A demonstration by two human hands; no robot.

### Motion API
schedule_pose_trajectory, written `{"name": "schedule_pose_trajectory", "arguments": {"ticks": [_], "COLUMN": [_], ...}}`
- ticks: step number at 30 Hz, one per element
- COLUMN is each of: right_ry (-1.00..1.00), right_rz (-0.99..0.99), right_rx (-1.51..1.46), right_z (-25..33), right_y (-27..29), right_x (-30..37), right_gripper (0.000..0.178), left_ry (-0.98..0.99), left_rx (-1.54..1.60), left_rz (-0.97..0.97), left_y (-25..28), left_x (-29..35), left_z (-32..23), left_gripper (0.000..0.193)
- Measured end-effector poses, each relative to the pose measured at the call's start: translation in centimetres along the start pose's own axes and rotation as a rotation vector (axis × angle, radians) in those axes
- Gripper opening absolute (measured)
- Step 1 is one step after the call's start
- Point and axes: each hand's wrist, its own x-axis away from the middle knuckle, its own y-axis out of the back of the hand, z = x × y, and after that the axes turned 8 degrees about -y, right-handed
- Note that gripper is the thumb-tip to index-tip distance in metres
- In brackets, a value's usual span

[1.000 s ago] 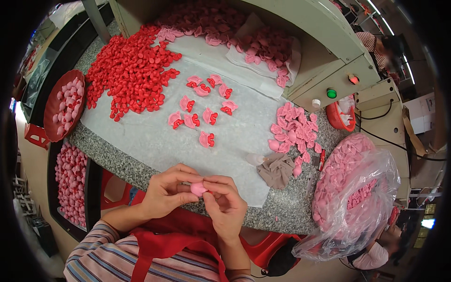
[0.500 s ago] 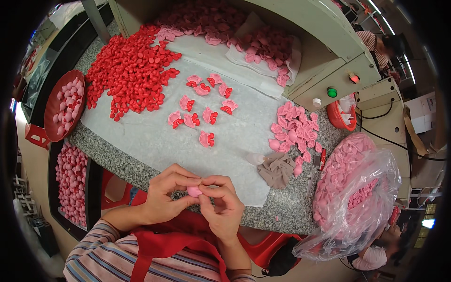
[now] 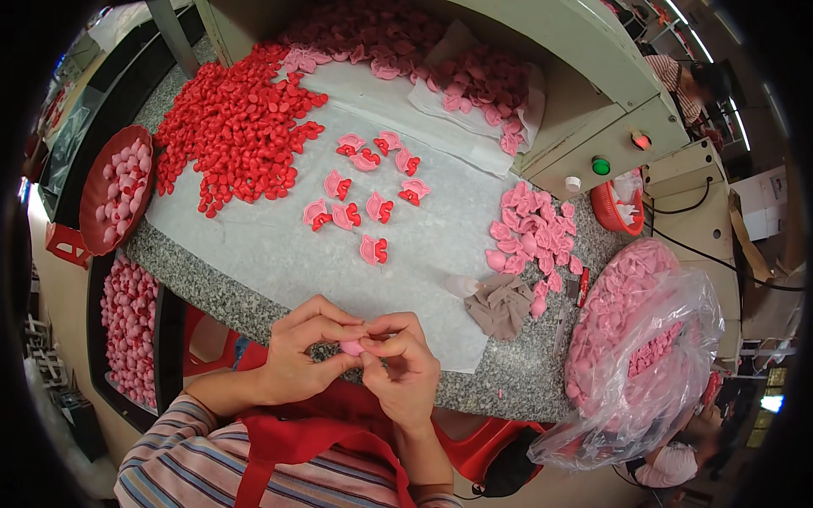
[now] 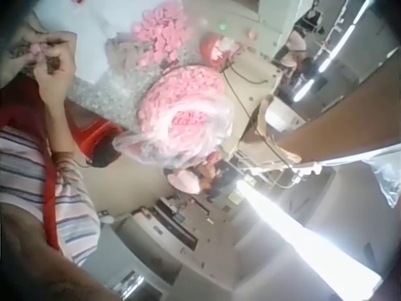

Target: Assemble small toy parts by applying glue to red heart-shaped pieces and attaching them to pink flower bases.

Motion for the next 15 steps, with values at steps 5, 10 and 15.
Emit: {"name": "schedule_pose_trajectory", "arguments": {"ticks": [5, 10, 15], "right_ry": [-0.076, -0.115, -0.108], "right_rz": [0.008, -0.004, -0.024], "right_rx": [-0.079, -0.053, -0.121], "right_z": [0.2, 1.0, 0.8], "right_y": [0.7, 0.8, 0.2], "right_x": [-1.1, -1.0, -0.6], "right_gripper": [0.018, 0.021, 0.024], "left_ry": [0.13, 0.066, -0.065], "left_rx": [0.176, 0.163, -0.041], "left_rz": [-0.017, 0.019, 0.014], "left_y": [-0.6, -0.4, -0.5], "left_x": [-0.4, -0.9, -0.8], "left_z": [0.2, 0.4, 0.5], "left_gripper": [0.031, 0.035, 0.036]}}
